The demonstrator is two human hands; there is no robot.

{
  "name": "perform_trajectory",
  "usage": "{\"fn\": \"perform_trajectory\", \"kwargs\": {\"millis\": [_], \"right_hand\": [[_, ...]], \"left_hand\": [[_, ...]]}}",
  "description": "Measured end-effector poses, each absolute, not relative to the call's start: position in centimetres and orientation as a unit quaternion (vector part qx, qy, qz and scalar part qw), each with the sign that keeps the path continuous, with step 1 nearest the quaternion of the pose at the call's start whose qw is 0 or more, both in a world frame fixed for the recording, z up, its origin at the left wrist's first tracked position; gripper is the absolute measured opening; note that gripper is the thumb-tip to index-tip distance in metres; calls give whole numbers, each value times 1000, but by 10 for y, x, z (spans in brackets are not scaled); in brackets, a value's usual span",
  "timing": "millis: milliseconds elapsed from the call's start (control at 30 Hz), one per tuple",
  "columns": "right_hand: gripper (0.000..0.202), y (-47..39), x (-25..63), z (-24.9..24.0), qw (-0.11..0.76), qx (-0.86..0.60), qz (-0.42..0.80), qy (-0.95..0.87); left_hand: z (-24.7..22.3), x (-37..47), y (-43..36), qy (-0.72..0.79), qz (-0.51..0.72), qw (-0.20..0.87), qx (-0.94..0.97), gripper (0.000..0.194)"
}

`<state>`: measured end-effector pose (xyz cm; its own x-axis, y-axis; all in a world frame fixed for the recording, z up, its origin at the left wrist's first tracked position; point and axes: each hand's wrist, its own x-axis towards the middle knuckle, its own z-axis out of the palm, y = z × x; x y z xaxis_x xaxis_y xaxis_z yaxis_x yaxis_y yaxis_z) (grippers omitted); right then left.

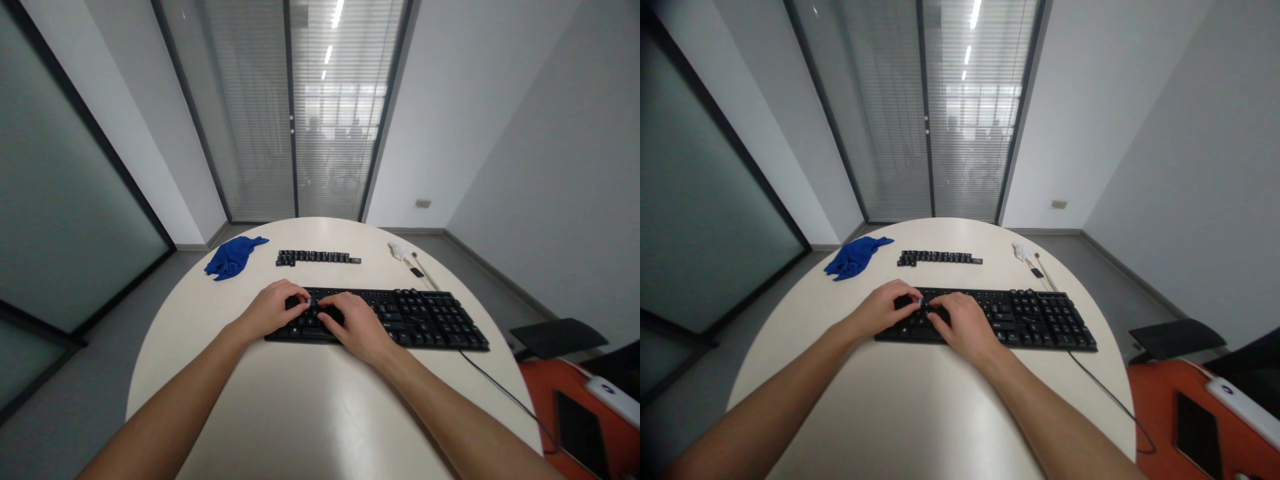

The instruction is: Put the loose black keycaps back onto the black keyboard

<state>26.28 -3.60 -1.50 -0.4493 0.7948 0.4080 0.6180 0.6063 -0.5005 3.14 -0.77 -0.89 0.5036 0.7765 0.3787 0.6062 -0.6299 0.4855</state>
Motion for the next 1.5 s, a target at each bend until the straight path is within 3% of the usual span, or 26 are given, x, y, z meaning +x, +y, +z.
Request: {"fn": "perform_trajectory", "kwargs": {"millis": [567,967,1500], "right_hand": [[22,-36,263,-17,302,-399,136,-855],[48,-42,261,-12,223,-389,91,-889],[49,-42,260,-13,214,-395,95,-888]], "left_hand": [[-16,24,-1,423,280,133,851,5],[-13,31,-7,463,263,109,839,5],[-17,30,-4,484,263,144,822,9]]}}
